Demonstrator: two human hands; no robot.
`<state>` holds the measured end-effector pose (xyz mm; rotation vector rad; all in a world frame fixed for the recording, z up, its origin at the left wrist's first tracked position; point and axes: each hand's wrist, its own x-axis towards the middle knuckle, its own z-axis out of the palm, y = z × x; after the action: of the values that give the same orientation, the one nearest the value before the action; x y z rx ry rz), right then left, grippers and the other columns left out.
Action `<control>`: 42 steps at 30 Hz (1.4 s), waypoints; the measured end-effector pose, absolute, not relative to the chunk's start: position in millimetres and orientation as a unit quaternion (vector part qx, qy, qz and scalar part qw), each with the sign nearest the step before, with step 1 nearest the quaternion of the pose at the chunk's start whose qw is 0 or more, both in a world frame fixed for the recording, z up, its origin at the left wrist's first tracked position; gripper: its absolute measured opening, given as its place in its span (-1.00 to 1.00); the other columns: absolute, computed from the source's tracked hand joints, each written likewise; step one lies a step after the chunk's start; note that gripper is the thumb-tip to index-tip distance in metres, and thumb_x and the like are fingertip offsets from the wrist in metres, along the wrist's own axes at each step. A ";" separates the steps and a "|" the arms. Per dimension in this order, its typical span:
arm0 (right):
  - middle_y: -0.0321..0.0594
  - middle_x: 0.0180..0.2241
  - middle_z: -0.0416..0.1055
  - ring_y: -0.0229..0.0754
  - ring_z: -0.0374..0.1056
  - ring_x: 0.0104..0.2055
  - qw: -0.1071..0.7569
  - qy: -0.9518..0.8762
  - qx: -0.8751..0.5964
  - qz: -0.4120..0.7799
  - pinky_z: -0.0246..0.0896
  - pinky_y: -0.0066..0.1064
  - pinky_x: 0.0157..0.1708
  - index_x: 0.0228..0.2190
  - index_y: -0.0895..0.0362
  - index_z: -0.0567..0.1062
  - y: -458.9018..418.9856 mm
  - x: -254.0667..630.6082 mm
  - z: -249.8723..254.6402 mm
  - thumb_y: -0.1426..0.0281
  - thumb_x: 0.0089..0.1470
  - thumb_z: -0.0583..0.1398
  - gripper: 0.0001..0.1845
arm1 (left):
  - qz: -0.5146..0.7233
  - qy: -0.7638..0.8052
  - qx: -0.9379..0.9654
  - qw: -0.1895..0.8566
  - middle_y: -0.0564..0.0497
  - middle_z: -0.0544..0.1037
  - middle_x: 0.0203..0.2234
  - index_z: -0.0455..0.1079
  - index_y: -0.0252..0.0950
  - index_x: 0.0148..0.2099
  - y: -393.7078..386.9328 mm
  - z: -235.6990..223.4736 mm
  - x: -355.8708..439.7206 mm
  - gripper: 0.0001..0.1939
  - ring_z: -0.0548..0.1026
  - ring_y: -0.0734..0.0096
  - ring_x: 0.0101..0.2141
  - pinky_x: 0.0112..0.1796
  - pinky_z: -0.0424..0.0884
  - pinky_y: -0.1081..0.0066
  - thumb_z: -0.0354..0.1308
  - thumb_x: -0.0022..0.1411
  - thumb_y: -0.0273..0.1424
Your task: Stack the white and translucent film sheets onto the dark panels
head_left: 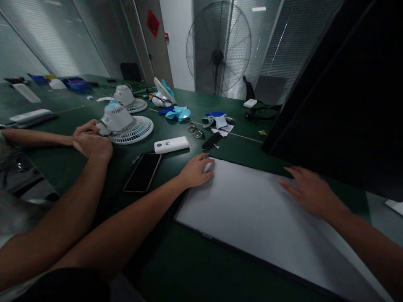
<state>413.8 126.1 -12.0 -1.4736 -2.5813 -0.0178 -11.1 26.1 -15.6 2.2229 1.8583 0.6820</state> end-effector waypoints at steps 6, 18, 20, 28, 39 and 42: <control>0.19 0.06 0.42 0.26 0.36 0.17 0.101 -0.843 -0.528 0.001 0.25 0.09 0.29 0.15 0.20 0.55 129.8 481.6 -23.3 -0.14 0.36 -0.15 -0.15 | 0.189 0.597 0.774 0.095 -0.22 0.29 0.46 0.47 -0.20 0.36 24.7 -12.4 -9.6 -0.48 0.21 -0.15 0.45 0.41 0.15 -0.14 0.13 0.52 -0.08; 0.18 -0.02 0.42 0.28 0.36 0.07 0.078 -0.846 -0.527 -0.025 0.27 0.19 0.17 0.08 0.25 0.52 124.5 465.5 -17.7 0.17 0.26 0.02 -0.44 | 0.082 0.263 0.944 0.180 -0.01 -0.05 0.58 0.37 -0.03 0.43 -56.2 64.8 69.8 0.00 -0.14 -0.35 0.53 0.44 -0.19 -0.35 0.49 0.03 0.21; 0.07 0.06 0.42 0.11 0.34 0.13 0.063 -0.867 -0.494 -0.007 0.26 -0.01 0.24 0.12 0.18 0.51 128.6 449.0 -10.9 0.27 0.29 0.06 -0.53 | 0.075 0.218 0.956 0.182 0.01 -0.05 0.58 0.39 -0.07 0.42 -66.7 62.1 87.9 -0.09 -0.13 -0.27 0.53 0.46 -0.17 -0.28 0.47 0.13 0.14; -0.11 -0.02 0.43 -0.08 0.36 0.04 0.043 -0.884 -0.465 -0.011 0.32 -0.12 0.15 -0.03 0.18 0.51 126.0 407.3 0.7 0.27 0.40 0.24 -0.75 | 0.056 0.211 0.964 0.150 0.02 0.21 0.51 0.36 -0.02 0.44 -62.5 28.3 105.6 -0.47 0.01 -0.19 0.51 0.43 0.03 -0.27 0.13 0.54 -0.05; 0.03 -0.06 0.36 0.08 0.27 0.05 0.043 -0.850 -0.516 -0.099 0.24 -0.11 0.06 -0.02 0.24 0.46 98.7 383.9 -6.4 0.26 0.40 0.09 -0.67 | 0.019 0.232 0.969 0.082 -0.02 0.42 0.39 0.43 -0.13 0.37 -65.6 37.1 106.3 -0.43 0.34 -0.29 0.37 0.31 0.31 -0.25 0.14 0.50 0.04; 0.08 -0.02 0.34 0.16 0.25 0.07 0.052 -0.844 -0.524 -0.104 0.22 -0.07 0.01 0.08 0.23 0.44 94.7 379.8 -9.8 0.20 0.41 0.04 -0.57 | 0.026 0.225 0.972 0.056 -0.01 0.46 0.36 0.48 -0.11 0.33 -63.9 32.2 105.9 -0.43 0.40 -0.28 0.32 0.26 0.38 -0.20 0.16 0.47 0.09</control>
<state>379.8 94.7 -9.8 -1.5934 -2.5660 -0.3161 105.9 -63.9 32.2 2.9506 0.6830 0.0794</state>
